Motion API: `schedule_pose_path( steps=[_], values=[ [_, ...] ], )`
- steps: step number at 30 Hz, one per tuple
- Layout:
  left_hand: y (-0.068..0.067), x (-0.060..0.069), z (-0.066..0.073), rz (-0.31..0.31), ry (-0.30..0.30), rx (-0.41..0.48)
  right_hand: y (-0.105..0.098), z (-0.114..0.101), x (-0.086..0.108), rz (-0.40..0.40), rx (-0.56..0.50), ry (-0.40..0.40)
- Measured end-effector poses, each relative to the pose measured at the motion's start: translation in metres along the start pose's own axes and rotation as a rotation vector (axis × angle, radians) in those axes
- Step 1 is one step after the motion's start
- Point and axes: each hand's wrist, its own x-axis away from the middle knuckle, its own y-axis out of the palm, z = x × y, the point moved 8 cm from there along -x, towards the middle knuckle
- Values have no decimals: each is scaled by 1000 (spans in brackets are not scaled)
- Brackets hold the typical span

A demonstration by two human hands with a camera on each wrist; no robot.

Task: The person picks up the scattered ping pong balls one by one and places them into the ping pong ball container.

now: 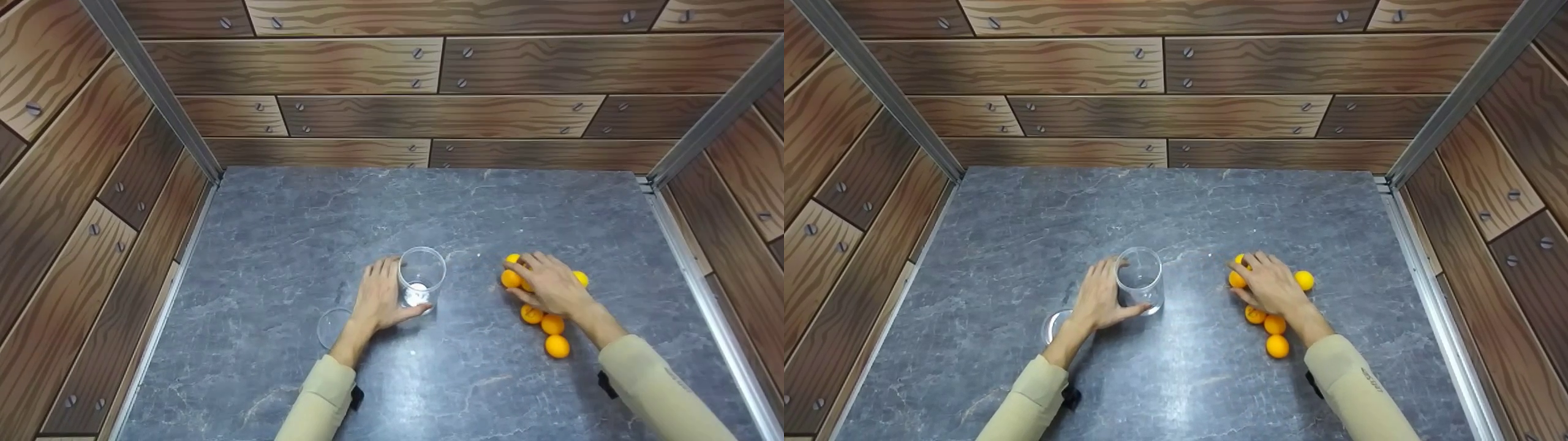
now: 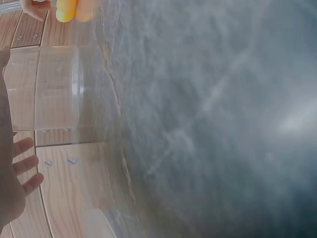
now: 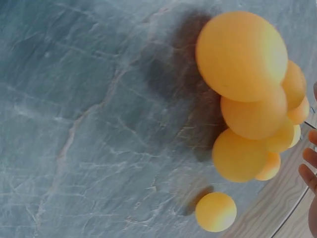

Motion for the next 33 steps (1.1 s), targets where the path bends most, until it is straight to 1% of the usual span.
schedule_pose_path(
  steps=[5,13,22,26,33],
  values=[
    [0,0,0,4,3,-6,4,-1,1,11,13,-17],
    [1,0,1,1,7,-8,7,1,0,-5,4,4],
    [1,0,-1,-12,-3,-9,10,2,1,21,-4,4],
    [1,0,0,-4,1,-18,10,3,2,28,3,3],
    [-1,-1,0,30,10,-22,9,0,3,55,0,-28]
  ],
)
